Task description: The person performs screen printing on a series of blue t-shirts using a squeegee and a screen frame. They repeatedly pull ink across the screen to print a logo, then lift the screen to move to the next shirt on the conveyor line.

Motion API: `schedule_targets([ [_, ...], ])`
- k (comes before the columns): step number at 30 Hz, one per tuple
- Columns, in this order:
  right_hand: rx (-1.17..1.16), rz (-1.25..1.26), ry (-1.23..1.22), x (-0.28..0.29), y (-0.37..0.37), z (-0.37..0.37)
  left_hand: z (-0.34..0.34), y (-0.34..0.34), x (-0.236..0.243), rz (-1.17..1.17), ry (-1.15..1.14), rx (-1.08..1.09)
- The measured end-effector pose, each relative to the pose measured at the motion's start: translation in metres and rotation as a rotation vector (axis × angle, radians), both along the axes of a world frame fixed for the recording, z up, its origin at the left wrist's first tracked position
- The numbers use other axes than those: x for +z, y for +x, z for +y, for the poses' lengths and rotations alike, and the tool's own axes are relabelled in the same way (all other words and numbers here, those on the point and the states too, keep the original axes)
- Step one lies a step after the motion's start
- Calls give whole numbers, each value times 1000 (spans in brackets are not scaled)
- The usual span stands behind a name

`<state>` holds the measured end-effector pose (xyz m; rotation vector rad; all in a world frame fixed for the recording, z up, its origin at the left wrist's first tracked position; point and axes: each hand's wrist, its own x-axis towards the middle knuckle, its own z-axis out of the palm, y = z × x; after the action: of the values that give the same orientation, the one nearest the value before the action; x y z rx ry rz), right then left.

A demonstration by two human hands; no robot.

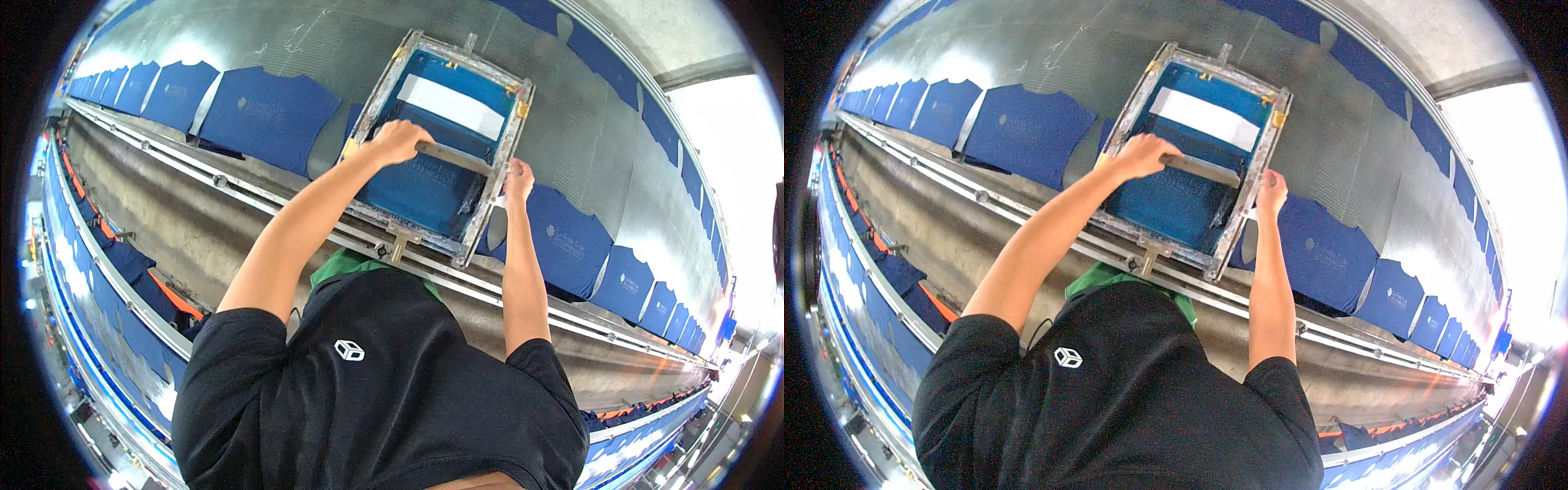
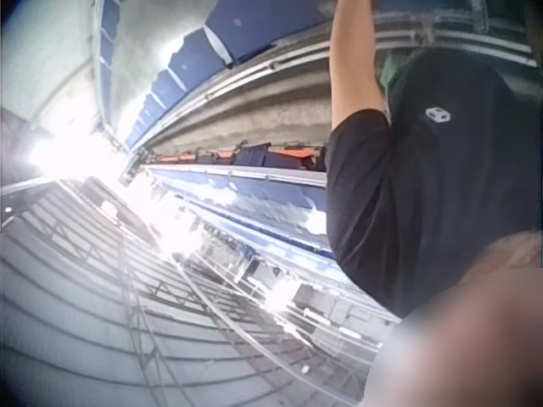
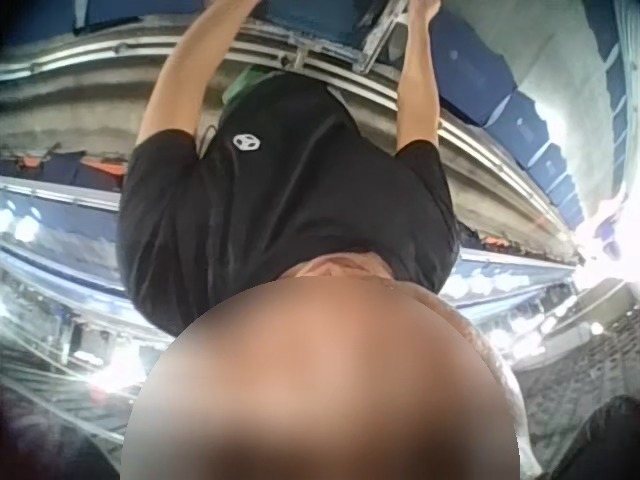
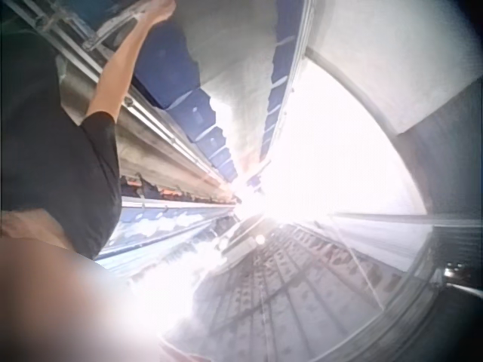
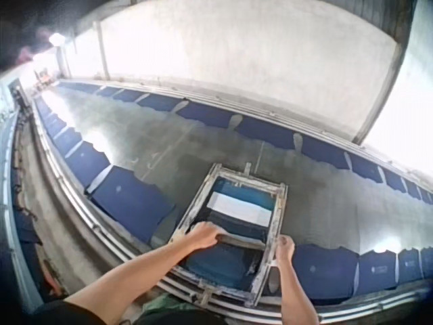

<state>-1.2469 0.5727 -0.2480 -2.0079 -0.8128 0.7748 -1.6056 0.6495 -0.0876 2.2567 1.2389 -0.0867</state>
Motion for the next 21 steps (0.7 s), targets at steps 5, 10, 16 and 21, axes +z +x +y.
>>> schedule_targets([
  [5, -79, 68, 65, 84, -29, 15, -119, -60, -20, -166, 97, -21],
  [10, -150, 81, 229, 118, -83, 28, -154, -130, 20, -173, 166, -183],
  [16, -48, 54, 270, 107, -241, 76, -72, -272, 39, -204, 94, -30],
  [21, -36, -10, 259, 79, -388, 120, -5, -427, 32, -53, 242, -17],
])
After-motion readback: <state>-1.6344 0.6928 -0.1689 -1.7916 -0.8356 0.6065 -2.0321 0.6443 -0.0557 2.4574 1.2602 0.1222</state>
